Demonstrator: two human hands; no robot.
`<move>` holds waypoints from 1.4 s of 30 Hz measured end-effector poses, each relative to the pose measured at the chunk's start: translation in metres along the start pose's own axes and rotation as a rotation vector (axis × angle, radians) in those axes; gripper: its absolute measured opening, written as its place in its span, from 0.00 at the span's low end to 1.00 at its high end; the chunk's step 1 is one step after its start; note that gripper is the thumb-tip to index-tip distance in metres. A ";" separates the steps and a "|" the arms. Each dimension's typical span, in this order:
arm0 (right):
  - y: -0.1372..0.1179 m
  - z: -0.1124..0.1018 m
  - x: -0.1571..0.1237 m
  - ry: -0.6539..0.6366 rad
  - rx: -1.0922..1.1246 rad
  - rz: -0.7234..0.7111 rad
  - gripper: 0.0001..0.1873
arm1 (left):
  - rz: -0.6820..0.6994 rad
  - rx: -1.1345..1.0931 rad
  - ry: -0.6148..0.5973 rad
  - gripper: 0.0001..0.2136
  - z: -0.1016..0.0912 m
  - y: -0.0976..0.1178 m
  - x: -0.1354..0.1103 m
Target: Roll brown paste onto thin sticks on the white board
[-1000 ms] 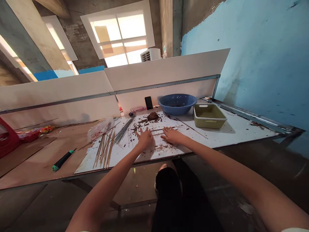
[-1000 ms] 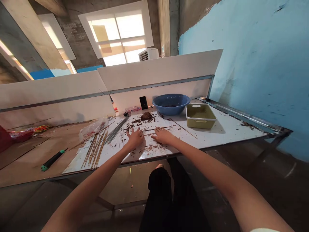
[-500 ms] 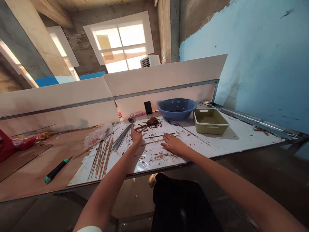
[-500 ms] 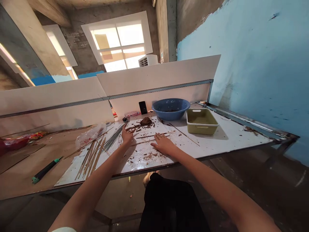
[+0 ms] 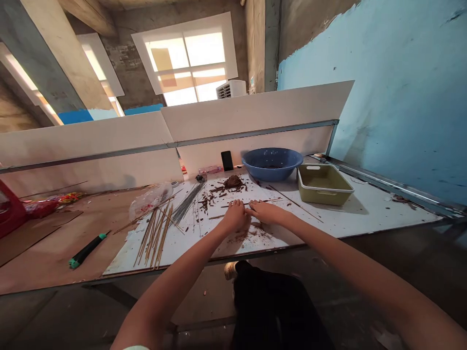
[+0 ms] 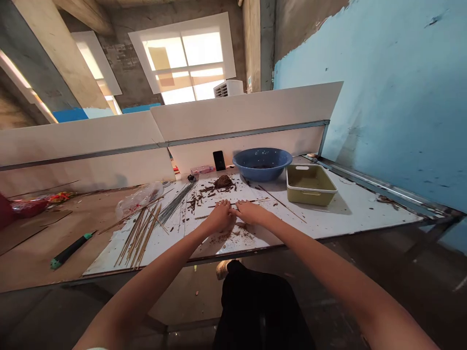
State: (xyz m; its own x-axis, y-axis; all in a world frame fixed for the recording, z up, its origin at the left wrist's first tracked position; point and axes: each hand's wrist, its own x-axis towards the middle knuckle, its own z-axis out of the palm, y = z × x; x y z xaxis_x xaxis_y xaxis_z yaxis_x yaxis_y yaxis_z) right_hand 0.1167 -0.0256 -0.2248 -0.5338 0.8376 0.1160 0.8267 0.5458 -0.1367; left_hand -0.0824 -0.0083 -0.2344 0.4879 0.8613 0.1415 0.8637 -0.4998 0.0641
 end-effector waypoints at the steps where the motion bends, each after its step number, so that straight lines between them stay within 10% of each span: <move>1: 0.001 -0.001 0.002 -0.015 0.014 0.004 0.32 | -0.015 0.015 -0.010 0.28 0.003 0.002 -0.003; 35: 0.035 0.027 0.023 0.010 -0.145 -0.043 0.32 | -0.243 -0.077 -0.132 0.34 -0.014 -0.001 -0.004; 42: 0.039 0.042 0.004 0.023 -0.065 0.050 0.45 | -0.198 -0.088 -0.118 0.34 -0.008 -0.009 -0.022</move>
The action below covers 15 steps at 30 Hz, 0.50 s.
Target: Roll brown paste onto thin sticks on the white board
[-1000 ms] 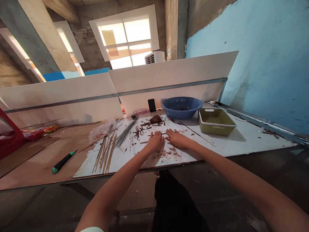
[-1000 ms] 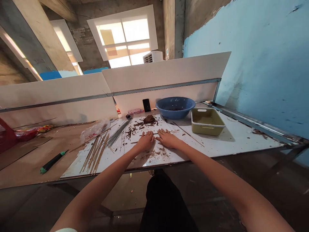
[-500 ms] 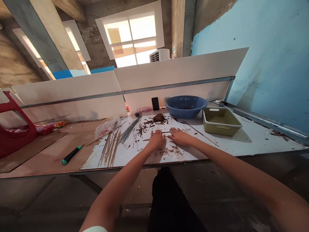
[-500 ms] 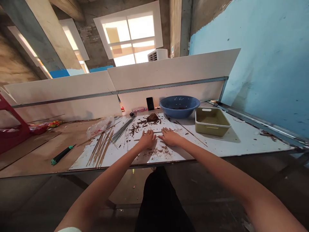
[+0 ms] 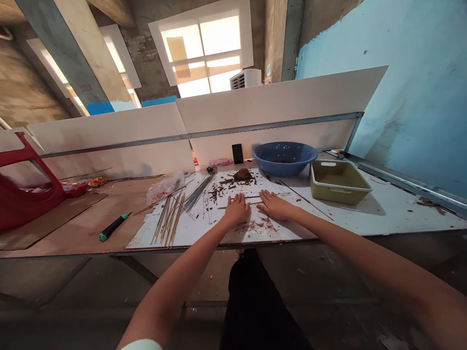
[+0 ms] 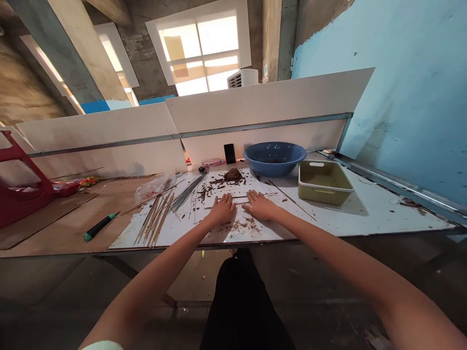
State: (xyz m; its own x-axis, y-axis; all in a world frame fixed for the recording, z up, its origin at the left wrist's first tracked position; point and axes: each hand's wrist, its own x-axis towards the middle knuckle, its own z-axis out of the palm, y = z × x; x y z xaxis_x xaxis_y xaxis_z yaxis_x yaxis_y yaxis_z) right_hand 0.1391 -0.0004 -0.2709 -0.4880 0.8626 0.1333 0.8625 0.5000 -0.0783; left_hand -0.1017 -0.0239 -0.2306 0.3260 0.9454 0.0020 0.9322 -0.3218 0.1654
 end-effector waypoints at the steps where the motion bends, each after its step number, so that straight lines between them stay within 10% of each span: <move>1: 0.002 0.002 -0.004 -0.006 0.006 -0.021 0.46 | 0.017 -0.002 -0.012 0.34 0.002 -0.004 -0.004; 9: 0.009 -0.021 0.018 -0.022 0.000 -0.031 0.38 | -0.062 -0.073 0.048 0.33 -0.005 0.001 0.016; 15: 0.006 -0.004 -0.017 -0.020 -0.007 -0.097 0.44 | -0.025 -0.063 0.039 0.31 0.008 -0.012 -0.001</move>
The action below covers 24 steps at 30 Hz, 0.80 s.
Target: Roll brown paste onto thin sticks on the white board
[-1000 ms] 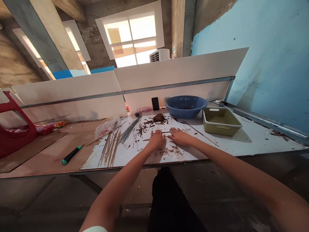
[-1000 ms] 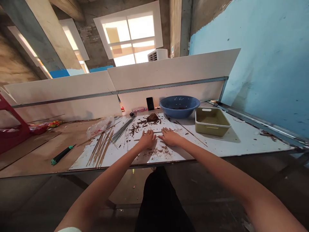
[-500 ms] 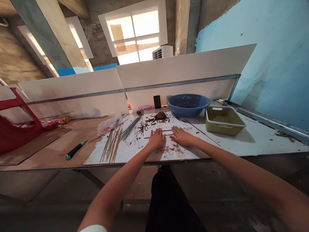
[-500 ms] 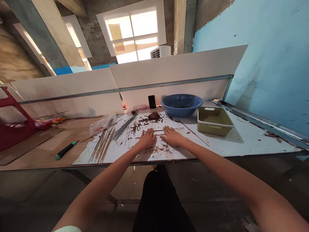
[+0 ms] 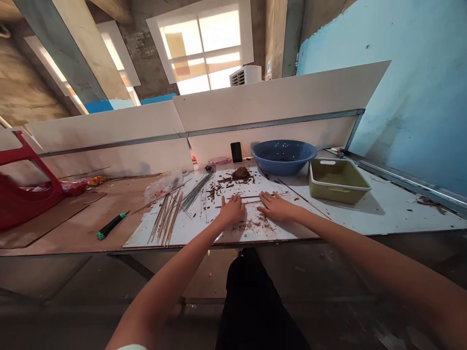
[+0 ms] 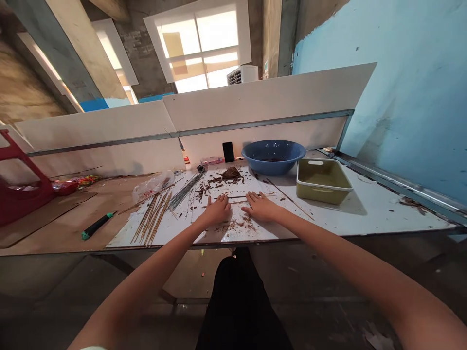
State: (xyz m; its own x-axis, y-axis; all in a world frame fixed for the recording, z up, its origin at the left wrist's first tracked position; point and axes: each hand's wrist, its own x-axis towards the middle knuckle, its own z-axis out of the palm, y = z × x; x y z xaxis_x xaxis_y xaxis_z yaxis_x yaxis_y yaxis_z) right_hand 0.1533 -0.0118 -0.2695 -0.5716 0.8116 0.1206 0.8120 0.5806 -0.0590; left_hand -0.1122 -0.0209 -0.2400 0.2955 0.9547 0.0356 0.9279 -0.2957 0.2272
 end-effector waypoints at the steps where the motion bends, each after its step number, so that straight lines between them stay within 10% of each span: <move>1: 0.001 0.001 -0.002 -0.011 0.004 0.004 0.44 | 0.013 0.002 -0.014 0.30 -0.001 -0.003 -0.001; 12: 0.009 -0.012 0.004 -0.040 0.014 0.032 0.43 | -0.030 -0.053 0.066 0.29 -0.005 0.002 0.003; 24: 0.004 -0.027 0.004 -0.072 0.029 0.101 0.44 | -0.125 0.101 -0.119 0.35 -0.030 0.016 -0.002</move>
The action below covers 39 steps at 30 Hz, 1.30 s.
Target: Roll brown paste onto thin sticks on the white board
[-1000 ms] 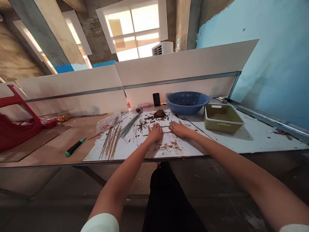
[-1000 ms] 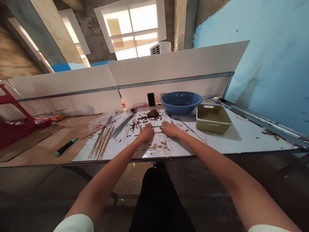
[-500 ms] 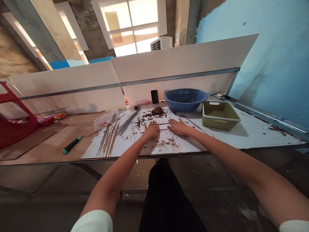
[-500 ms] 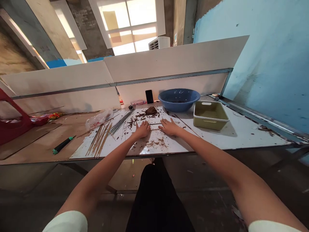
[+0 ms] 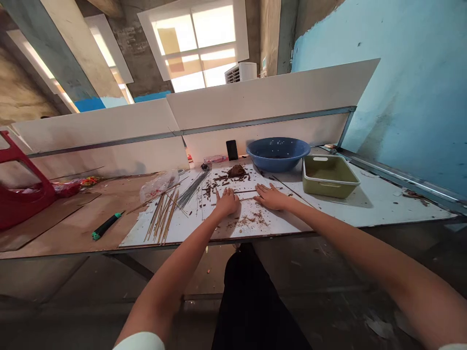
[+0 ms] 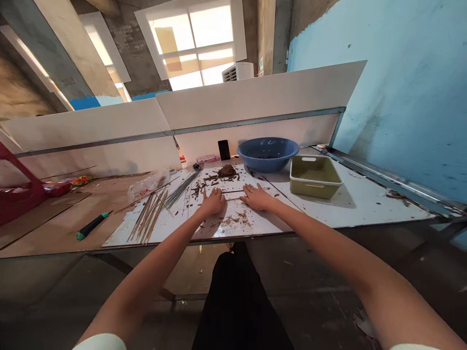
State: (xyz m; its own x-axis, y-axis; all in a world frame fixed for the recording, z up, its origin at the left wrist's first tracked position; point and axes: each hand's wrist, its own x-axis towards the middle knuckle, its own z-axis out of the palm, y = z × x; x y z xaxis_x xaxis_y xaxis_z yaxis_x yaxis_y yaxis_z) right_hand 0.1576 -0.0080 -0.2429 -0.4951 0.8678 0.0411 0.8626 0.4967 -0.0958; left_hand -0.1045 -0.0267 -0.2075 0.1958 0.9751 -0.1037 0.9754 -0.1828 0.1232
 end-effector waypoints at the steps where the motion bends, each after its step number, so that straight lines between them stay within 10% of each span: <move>1: 0.002 0.004 -0.005 0.012 0.001 -0.023 0.45 | 0.003 0.011 0.010 0.35 0.003 -0.003 -0.005; 18: 0.013 0.017 -0.016 0.034 -0.008 -0.059 0.50 | -0.048 0.010 0.087 0.33 0.021 -0.014 -0.019; 25: 0.006 -0.007 0.012 -0.064 -0.049 0.052 0.45 | -0.109 -0.050 0.090 0.34 0.000 -0.002 -0.008; 31: -0.002 0.015 -0.020 0.071 -0.100 0.053 0.47 | -0.053 0.009 0.110 0.35 0.015 -0.015 -0.030; 39: -0.011 -0.013 -0.001 -0.050 -0.108 0.182 0.43 | -0.148 -0.031 0.094 0.35 0.003 -0.003 -0.017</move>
State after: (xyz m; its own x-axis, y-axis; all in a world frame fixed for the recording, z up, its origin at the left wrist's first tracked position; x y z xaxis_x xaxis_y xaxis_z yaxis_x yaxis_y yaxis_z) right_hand 0.1497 -0.0143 -0.2293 -0.3319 0.9432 -0.0168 0.9432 0.3321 0.0102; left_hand -0.1101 -0.0432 -0.2086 0.0388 0.9988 -0.0302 0.9890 -0.0341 0.1438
